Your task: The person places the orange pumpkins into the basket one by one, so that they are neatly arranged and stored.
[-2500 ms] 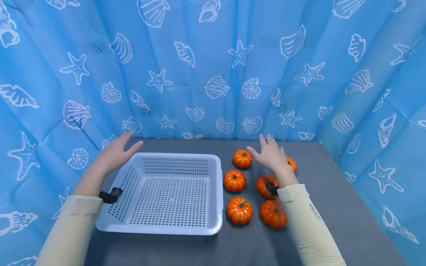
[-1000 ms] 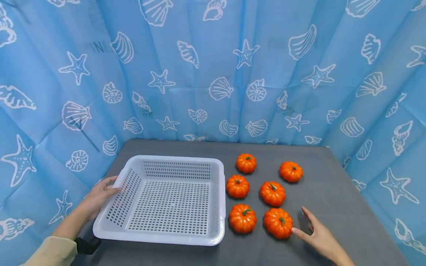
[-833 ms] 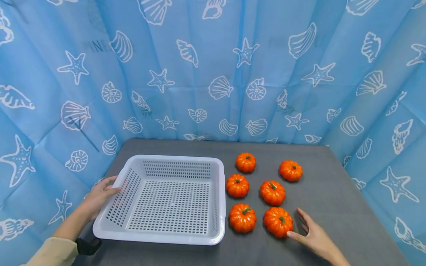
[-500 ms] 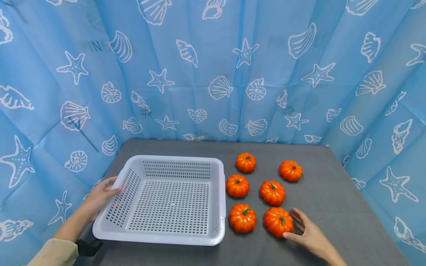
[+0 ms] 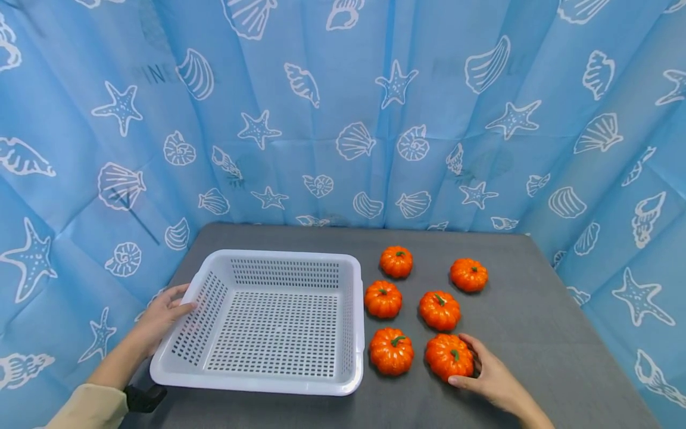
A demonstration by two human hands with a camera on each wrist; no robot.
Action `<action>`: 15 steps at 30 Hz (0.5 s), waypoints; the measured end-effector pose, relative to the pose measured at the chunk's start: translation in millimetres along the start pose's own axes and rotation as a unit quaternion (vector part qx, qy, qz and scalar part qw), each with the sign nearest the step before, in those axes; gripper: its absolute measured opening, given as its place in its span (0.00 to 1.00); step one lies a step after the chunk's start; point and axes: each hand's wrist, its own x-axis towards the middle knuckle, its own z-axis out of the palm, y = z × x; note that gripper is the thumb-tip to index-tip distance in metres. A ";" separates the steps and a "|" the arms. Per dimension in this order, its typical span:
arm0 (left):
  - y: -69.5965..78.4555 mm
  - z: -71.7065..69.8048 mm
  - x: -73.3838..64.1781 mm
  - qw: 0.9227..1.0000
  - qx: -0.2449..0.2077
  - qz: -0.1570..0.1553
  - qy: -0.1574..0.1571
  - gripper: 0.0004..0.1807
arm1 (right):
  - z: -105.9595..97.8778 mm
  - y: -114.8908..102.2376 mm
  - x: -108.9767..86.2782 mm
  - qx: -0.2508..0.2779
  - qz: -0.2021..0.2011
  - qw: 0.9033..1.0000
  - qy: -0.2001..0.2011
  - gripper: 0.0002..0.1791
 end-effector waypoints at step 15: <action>0.6 1.0 -0.1 1.000 -0.002 0.006 0.003 0.38 | -8.6 -4.9 -1.4 -0.012 0.012 1.000 -0.009 0.46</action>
